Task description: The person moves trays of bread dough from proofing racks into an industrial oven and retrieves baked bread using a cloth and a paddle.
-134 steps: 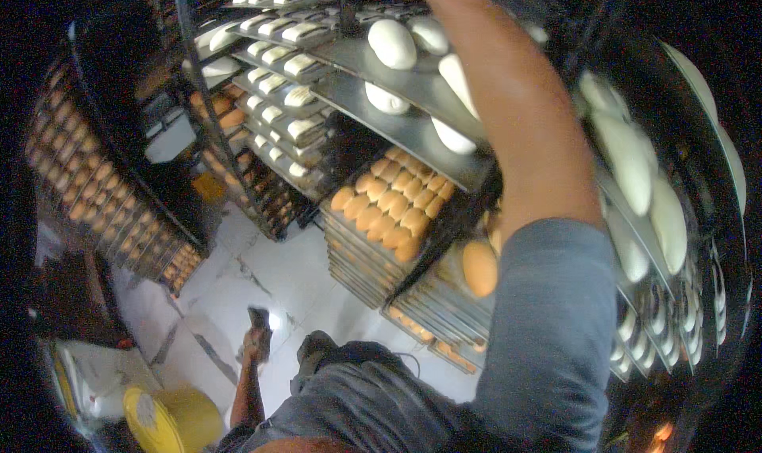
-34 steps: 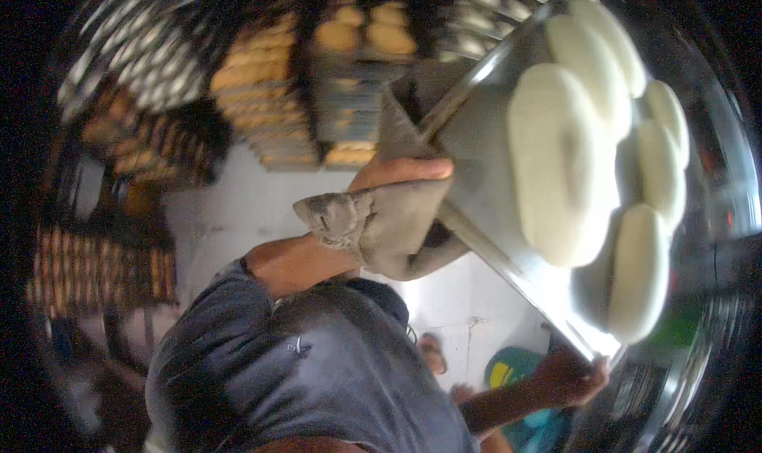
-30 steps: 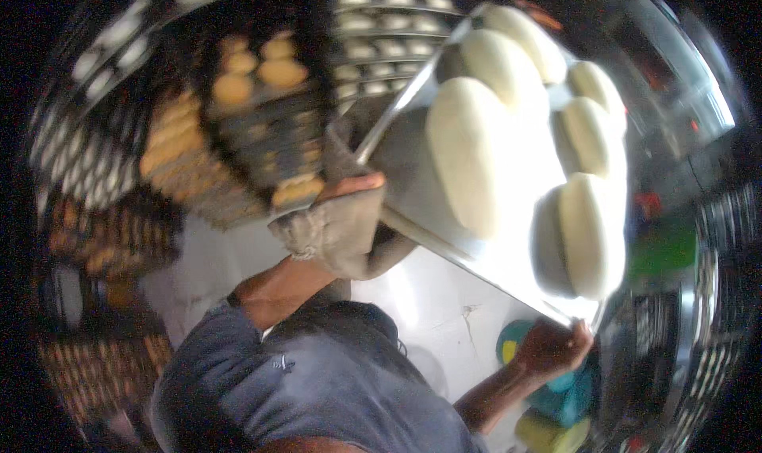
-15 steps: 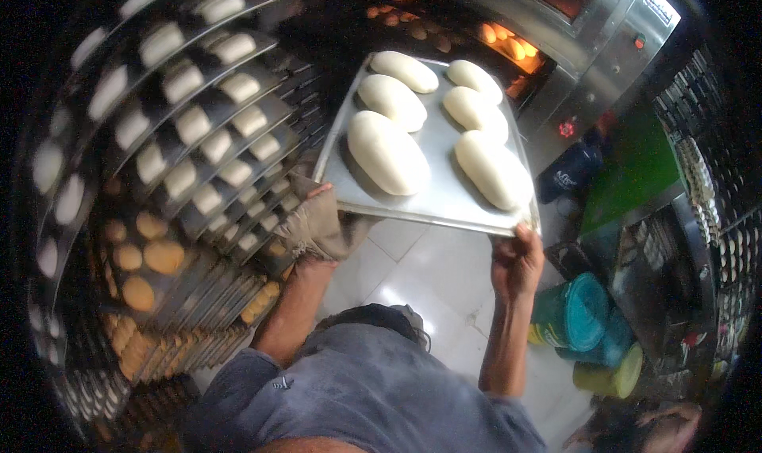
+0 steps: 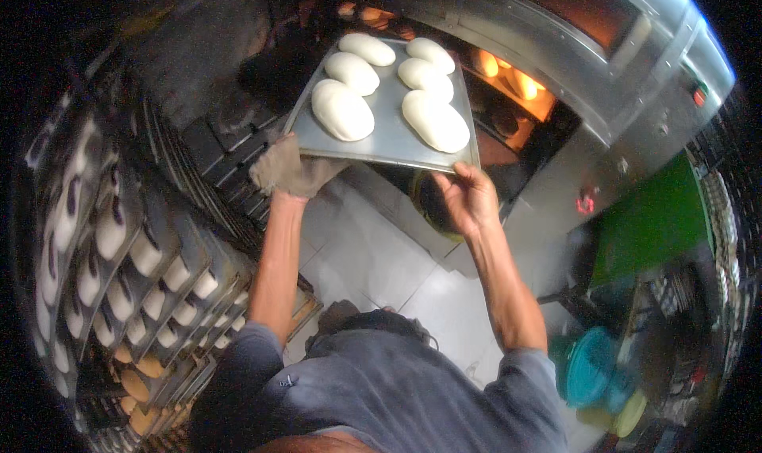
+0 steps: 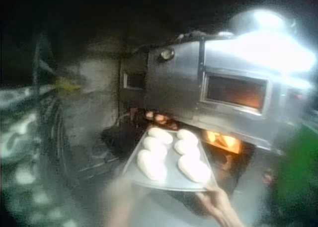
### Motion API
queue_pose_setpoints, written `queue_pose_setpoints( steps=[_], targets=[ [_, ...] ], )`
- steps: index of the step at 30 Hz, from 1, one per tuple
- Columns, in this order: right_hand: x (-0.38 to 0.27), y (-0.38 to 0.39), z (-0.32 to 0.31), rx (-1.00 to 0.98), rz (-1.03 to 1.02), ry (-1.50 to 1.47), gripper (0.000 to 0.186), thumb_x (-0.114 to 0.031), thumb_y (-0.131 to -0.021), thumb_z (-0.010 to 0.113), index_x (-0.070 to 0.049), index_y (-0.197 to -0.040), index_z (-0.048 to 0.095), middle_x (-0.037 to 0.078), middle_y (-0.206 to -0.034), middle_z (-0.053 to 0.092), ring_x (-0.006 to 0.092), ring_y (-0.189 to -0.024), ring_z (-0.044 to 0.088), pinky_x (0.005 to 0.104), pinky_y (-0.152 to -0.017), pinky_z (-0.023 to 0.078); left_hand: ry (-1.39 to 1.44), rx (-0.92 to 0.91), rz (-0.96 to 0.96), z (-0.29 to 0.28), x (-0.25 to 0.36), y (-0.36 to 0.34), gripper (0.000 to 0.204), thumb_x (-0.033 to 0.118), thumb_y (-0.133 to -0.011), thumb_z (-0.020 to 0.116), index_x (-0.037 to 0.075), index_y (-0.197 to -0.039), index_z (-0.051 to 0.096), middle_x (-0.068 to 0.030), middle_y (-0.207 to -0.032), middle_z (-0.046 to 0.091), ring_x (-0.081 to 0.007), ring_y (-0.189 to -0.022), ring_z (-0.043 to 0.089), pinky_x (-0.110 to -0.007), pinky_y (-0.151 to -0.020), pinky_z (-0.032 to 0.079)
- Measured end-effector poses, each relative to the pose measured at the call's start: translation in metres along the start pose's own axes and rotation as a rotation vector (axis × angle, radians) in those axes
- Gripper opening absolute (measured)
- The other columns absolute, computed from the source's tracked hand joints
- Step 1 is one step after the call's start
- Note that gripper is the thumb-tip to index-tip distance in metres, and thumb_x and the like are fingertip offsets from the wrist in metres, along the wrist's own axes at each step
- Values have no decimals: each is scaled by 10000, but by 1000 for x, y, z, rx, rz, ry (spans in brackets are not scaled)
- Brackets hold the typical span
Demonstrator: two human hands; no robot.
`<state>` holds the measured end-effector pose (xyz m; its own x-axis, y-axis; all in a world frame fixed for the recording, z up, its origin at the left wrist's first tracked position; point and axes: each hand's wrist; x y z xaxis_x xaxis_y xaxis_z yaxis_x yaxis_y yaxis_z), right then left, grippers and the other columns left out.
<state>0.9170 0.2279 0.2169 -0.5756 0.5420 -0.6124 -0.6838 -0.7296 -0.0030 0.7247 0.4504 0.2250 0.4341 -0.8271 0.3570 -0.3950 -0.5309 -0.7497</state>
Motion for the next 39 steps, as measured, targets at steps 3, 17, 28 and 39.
queue_pose_setpoints(
  steps=[3,17,28,39],
  targets=[
    [-7,-56,3,28,147,25,330,-29,-884,492,110,-1173,414,255,-1191,515,362,-1134,527,482,-1003,466,46,-162,-59,39,-10,-57,663,690,-548,722,65,-768,692,-154,-781,689,-344,-738,678,-424,-607,520],
    [69,-241,11,248,184,-147,359,-106,-986,359,148,-1229,289,352,-1156,497,404,-1054,582,459,-928,534,1904,-373,-1047,216,-70,-168,382,284,-932,533,109,-1267,483,-76,-1308,514,-238,-1167,500,-452,-974,431],
    [30,-277,16,62,237,358,368,-211,-993,450,38,-1260,403,223,-1104,588,294,-987,618,385,-884,533,1760,-535,-1033,414,-115,-238,372,344,-910,597,116,-1193,517,-111,-1126,602,-261,-1020,586,-428,-872,528],
    [0,-232,3,88,206,399,403,-148,-959,513,38,-1300,406,220,-1043,628,283,-903,655,355,-818,552,1831,-557,-986,405,-76,-244,312,250,-874,667,109,-1125,547,-31,-1017,603,-196,-937,595,-353,-856,540]
  ],
)
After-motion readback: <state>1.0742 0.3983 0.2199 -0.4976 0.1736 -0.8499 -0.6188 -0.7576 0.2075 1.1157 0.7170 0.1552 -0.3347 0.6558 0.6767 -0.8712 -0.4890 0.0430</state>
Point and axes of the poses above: each hand's wrist, its own y-axis away from the middle knuckle, its own z-axis out of the palm, x = y × z
